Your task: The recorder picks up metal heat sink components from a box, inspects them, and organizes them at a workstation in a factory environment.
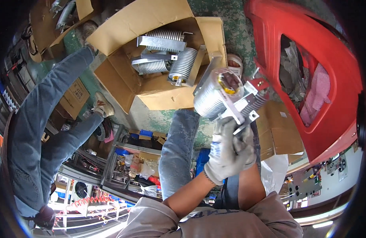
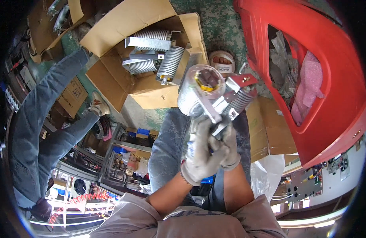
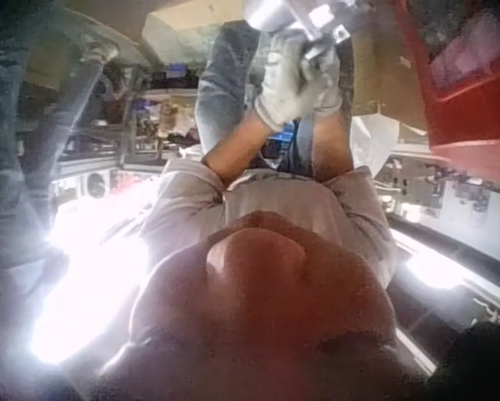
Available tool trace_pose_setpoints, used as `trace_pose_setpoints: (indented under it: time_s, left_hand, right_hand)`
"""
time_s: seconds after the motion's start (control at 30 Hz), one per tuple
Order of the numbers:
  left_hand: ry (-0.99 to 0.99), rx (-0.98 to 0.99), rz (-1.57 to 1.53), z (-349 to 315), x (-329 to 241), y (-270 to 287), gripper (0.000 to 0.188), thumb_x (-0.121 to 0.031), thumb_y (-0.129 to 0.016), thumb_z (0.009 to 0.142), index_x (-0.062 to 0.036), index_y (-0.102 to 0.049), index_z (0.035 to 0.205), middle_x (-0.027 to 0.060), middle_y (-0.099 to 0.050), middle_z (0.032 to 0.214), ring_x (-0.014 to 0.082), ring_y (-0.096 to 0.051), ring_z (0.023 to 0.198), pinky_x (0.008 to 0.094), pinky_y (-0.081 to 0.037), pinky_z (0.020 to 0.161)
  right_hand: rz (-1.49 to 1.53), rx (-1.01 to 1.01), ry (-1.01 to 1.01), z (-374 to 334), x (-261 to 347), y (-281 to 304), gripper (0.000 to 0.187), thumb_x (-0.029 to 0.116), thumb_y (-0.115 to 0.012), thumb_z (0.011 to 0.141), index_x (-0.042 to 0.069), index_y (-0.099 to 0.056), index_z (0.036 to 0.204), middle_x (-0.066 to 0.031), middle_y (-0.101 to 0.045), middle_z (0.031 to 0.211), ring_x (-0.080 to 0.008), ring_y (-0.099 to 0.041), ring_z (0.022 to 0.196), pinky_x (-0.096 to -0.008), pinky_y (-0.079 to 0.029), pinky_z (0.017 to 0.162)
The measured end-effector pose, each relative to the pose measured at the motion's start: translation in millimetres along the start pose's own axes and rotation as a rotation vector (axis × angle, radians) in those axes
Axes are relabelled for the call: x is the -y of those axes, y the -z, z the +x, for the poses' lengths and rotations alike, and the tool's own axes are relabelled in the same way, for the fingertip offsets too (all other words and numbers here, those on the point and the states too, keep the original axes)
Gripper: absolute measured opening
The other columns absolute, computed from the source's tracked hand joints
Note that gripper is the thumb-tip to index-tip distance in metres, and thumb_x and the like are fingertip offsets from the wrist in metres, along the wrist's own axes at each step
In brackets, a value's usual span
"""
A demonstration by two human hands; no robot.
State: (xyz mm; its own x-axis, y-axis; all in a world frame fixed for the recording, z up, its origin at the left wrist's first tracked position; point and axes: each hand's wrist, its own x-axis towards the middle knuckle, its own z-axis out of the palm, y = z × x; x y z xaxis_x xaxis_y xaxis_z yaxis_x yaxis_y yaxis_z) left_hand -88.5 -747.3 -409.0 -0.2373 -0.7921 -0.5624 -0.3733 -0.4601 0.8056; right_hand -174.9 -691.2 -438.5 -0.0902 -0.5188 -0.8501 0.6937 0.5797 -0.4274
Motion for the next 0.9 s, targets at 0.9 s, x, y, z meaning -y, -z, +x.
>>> trace_pose_setpoints:
  time_s: [0.9]
  left_hand:
    - [-0.197,-0.03,-0.119,-34.2,37.3,98.8,0.093,-0.011,-0.071,0.071,0.0055,-0.021,0.148,0.0262,-0.029,0.15,0.0398,-0.027,0.141,0.0476,-0.02,0.115]
  right_hand:
    - [-0.042,-0.267,0.107,32.1,23.8,35.8,0.013,0.017,-0.062,0.091,0.011,-0.051,0.094,0.0026,-0.04,0.07,-0.0099,-0.045,0.065,-0.0275,-0.044,0.058]
